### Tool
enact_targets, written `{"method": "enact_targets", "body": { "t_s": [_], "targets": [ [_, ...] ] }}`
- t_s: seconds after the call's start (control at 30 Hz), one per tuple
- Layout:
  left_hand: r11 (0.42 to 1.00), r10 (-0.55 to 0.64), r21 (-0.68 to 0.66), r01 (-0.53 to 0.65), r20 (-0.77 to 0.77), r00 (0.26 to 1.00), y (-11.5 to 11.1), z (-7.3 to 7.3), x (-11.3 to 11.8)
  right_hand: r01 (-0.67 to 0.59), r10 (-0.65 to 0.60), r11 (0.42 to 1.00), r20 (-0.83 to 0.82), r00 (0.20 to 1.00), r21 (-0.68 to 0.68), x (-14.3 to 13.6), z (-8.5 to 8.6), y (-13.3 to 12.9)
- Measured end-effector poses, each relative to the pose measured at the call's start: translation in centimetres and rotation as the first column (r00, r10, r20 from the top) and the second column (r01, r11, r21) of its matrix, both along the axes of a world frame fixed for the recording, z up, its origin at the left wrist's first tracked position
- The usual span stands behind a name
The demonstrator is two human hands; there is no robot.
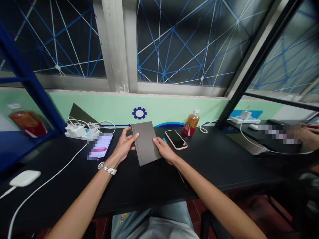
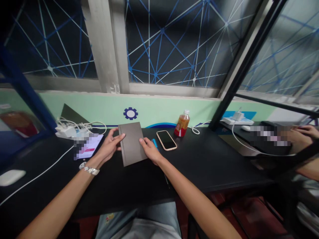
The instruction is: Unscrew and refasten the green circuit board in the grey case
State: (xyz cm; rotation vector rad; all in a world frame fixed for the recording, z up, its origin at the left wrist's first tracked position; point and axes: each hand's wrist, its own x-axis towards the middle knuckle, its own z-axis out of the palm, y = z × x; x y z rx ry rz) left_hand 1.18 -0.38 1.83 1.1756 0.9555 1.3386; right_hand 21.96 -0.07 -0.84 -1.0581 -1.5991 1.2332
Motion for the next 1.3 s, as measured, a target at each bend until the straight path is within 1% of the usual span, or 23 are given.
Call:
{"method": "enact_targets", "body": {
  "t_s": [0.03, 0.1, 0.13, 0.17, 0.23, 0.3, 0.33, 0.37, 0.4, 0.43, 0.47, 0.5, 0.53, 0.57, 0.63, 0.67, 0.73, 0.83, 0.9, 1.0, 1.07, 1.17, 1.3],
  "targets": [
    [1.000, -0.003, 0.000, 0.003, 0.003, 1.000, 0.0, 0.0, 0.0, -0.013, 0.011, 0.999, -0.043, 0.999, -0.039, 0.1, 0.3, -0.1],
    [1.000, -0.010, 0.003, 0.010, 0.006, 1.000, 0.1, 0.0, 0.1, -0.098, 0.075, 0.981, -0.136, 0.988, -0.169, 0.5, 1.1, -0.5],
    [1.000, -0.013, 0.006, 0.013, 0.003, 1.000, 0.1, 0.0, 0.2, -0.182, 0.147, 0.958, -0.168, 0.975, -0.223, 0.7, 1.5, -0.6],
    [1.000, -0.018, 0.010, 0.019, -0.008, 1.000, 0.2, 0.1, 0.1, -0.258, 0.211, 0.935, -0.203, 0.956, -0.244, 0.9, 1.9, -0.8],
    [0.999, -0.013, 0.033, 0.015, -0.069, 0.998, 0.4, 0.3, -0.2, -0.367, 0.304, 0.903, -0.273, 0.913, -0.224, 1.4, 2.5, -0.9],
    [0.996, 0.036, 0.087, -0.019, -0.200, 0.979, 0.7, 0.3, -1.2, -0.391, 0.329, 0.904, -0.303, 0.894, -0.175, 1.7, 2.9, -0.9],
    [0.991, 0.075, 0.128, -0.039, -0.290, 0.954, 0.9, 0.3, -1.9, -0.378, 0.322, 0.914, -0.301, 0.898, -0.148, 1.7, 3.0, -0.8],
    [0.983, 0.124, 0.174, -0.058, -0.392, 0.912, 1.2, 0.1, -2.7, -0.351, 0.306, 0.929, -0.288, 0.908, -0.119, 1.7, 3.0, -0.7],
    [0.974, 0.161, 0.222, -0.053, -0.503, 0.850, 1.4, -0.1, -3.6, -0.315, 0.283, 0.945, -0.264, 0.922, -0.085, 1.8, 3.0, -0.6],
    [0.965, 0.171, 0.262, -0.005, -0.616, 0.769, 1.7, -0.4, -4.5, -0.274, 0.257, 0.961, -0.231, 0.938, -0.045, 1.8, 2.9, -0.6],
    [0.961, 0.148, 0.267, 0.074, -0.721, 0.677, 1.9, -0.8, -5.4, -0.226, 0.223, 0.974, -0.188, 0.956, 0.008, 1.8, 2.8, -0.5],
    [0.961, 0.099, 0.231, 0.153, -0.800, 0.592, 2.1, -1.2, -6.1, -0.168, 0.178, 0.982, -0.134, 0.975, 0.081, 1.9, 2.7, -0.4],
    [0.964, 0.051, 0.176, 0.197, -0.856, 0.515, 2.3, -1.7, -6.7, -0.106, 0.118, 0.979, -0.065, 0.991, 0.174, 1.9, 2.7, -0.4],
    [0.967, 0.021, 0.134, 0.216, -0.889, 0.458, 2.5, -2.1, -7.1, -0.043, 0.040, 0.959, 0.018, 0.999, 0.281, 2.1, 2.7, -0.4],
    [0.975, -0.017, 0.075, 0.210, -0.915, 0.404, 2.7, -2.7, -7.4, 0.034, -0.149, 0.876, 0.203, 0.968, 0.481, 2.3, 2.7, -0.6],
    [0.978, -0.029, 0.056, 0.203, -0.917, 0.397, 2.7, -2.9, -7.4, 0.032, -0.227, 0.836, 0.292, 0.929, 0.548, 2.3, 2.8, -0.8],
    [0.981, -0.045, 0.034, 0.192, -0.918, 0.395, 2.8, -3.1, -7.2, -0.032, -0.307, 0.792, 0.445, 0.841, 0.609, 2.4, 2.9, -1.2],
    [0.982, -0.021, 0.052, 0.180, -0.924, 0.381, 2.7, -3.0, -6.9, -0.165, -0.309, 0.763, 0.576, 0.757, 0.625, 2.1, 2.7, -1.5],
    [0.982, 0.012, 0.080, 0.172, -0.930, 0.368, 2.6, -2.9, -6.9, -0.224, -0.307, 0.752, 0.630, 0.714, 0.620, 1.8, 2.2, -1.4],
    [0.979, 0.062, 0.127, 0.157, -0.930, 0.363, 2.6, -2.7, -7.4, -0.273, -0.306, 0.755, 0.688, 0.658, 0.596, 1.6, 1.3, -0.9],
    [0.978, 0.095, 0.159, 0.136, -0.915, 0.391, 2.7, -2.5, -7.7, -0.286, -0.305, 0.762, 0.712, 0.633, 0.581, 1.5, 0.9, -0.7],
    [0.970, 0.172, 0.231, 0.081, -0.880, 0.444, 2.8, -2.0, -7.8, -0.277, -0.306, 0.776, 0.722, 0.620, 0.567, 1.3, 0.7, -0.5],
    [0.942, 0.277, 0.334, 0.022, -0.813, 0.511, 2.6, -1.3, -7.0, -0.275, -0.269, 0.804, 0.736, 0.622, 0.527, 1.1, 0.5, -0.3]
  ]
}}
